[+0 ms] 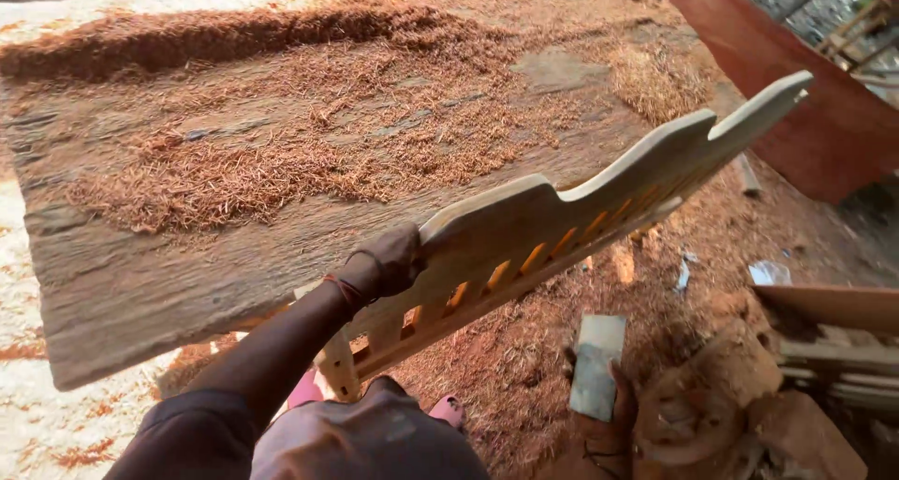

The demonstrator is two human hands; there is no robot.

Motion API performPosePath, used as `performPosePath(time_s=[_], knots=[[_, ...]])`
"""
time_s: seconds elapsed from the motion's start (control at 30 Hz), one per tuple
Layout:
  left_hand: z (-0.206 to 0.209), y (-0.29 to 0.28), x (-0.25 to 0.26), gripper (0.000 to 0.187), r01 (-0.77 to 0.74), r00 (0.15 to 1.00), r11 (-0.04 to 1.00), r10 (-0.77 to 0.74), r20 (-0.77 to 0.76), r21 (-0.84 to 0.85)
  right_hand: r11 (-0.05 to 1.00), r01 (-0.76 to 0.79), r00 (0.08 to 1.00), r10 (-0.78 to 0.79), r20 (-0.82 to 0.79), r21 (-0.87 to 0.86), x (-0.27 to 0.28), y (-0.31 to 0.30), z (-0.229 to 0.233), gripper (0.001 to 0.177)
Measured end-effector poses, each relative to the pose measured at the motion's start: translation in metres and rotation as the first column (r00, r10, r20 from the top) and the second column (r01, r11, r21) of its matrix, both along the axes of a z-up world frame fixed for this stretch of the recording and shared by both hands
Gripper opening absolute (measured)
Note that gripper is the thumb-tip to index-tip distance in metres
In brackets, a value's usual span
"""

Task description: The person smooths a long, curved wooden piece using a sanding block. They hold the wood with one hand and rub the sanding block along the edges and surfaces, generating fine wood dust.

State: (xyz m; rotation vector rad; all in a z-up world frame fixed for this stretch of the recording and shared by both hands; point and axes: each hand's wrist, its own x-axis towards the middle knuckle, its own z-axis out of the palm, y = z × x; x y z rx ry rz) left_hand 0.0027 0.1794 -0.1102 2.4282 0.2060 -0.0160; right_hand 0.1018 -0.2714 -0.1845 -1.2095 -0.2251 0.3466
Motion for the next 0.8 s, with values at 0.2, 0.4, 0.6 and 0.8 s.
performPosePath(time_s=[0.2,0.4,0.6,0.8], knots=[[0.014,0.016,0.005,0.037,0.043,0.999,0.997,-0.044,-0.023,-0.063,0.995,0.093,0.995,-0.094,-0.020,-0.043,-0.057,0.037,0.007,0.065],[0.030,0.030,0.007,0.032,0.047,0.993,0.995,-0.056,-0.101,-0.089,0.919,0.099,0.985,-0.036,0.169,-0.383,-0.060,0.116,0.101,0.068],[-0.002,0.039,0.003,0.033,0.098,0.992,0.991,-0.104,-0.067,-0.092,0.385,0.068,0.984,0.127,0.126,-0.920,0.001,0.187,0.146,0.088],[-0.014,0.060,-0.048,0.048,0.257,0.950,0.963,-0.238,0.203,-0.075,0.543,0.408,0.520,0.523,0.675,-0.734,0.041,0.265,0.167,0.081]])
